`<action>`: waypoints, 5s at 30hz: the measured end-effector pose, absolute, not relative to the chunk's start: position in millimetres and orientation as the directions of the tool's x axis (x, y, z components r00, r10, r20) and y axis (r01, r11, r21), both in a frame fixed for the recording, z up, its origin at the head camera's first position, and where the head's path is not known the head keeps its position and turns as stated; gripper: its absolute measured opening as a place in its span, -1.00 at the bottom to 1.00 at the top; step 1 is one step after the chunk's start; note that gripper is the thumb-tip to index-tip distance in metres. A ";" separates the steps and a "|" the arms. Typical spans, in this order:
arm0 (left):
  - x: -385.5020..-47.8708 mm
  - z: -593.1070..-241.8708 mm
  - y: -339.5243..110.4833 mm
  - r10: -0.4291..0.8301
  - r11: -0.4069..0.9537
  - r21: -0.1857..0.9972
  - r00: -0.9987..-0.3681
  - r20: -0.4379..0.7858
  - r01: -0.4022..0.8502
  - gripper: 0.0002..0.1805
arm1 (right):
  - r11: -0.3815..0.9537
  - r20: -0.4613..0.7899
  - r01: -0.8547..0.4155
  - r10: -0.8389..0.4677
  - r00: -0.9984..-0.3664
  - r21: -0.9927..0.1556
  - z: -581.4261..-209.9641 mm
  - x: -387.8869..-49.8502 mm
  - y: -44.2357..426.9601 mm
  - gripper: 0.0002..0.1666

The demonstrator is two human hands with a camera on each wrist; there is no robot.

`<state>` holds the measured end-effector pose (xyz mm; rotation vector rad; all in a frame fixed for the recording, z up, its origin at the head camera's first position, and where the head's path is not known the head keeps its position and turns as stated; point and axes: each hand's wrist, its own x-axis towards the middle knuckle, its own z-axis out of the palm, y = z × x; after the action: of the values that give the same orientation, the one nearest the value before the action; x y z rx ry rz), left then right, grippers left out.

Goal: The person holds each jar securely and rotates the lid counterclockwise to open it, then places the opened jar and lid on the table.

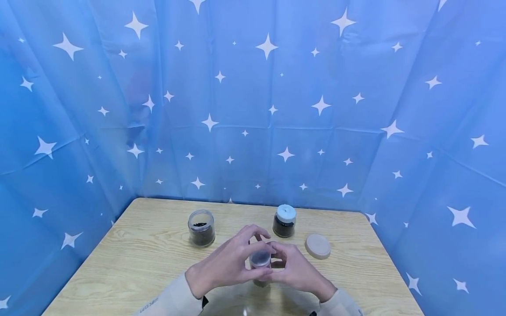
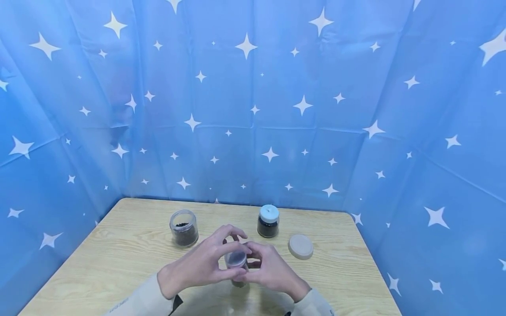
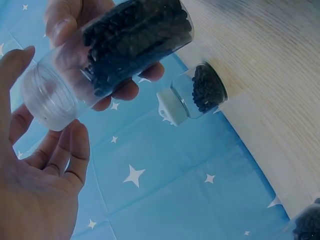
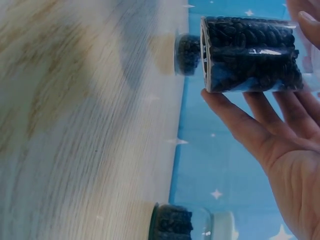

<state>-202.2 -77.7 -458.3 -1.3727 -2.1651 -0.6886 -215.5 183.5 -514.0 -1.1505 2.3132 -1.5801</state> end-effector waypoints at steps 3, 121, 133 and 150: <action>-202.7 -457.9 -79.6 0.688 0.360 0.156 -0.375 0.621 0.920 -0.60 | 0.167 0.309 -0.521 -0.642 -0.702 -0.837 -515.3 -216.1 183.8 -0.47; -203.3 -456.9 -82.3 0.629 0.327 0.286 -0.433 0.646 0.901 -0.62 | 0.235 0.214 -0.456 -0.645 -0.734 -0.858 -496.1 -211.7 187.9 -0.38; -202.5 -458.8 -82.2 0.620 0.323 0.316 -0.451 0.642 0.892 -0.63 | 0.239 0.208 -0.446 -0.637 -0.743 -0.863 -498.7 -211.7 191.4 -0.44; -205.1 -460.7 -89.0 0.597 0.358 0.309 -0.470 0.650 0.881 -0.60 | 0.269 0.232 -0.474 -0.611 -0.757 -0.838 -497.6 -214.4 198.3 -0.35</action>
<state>-205.1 -89.0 -460.7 -1.2867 -2.1963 -0.8938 -214.4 198.3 -497.6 -1.0287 2.3903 -1.5014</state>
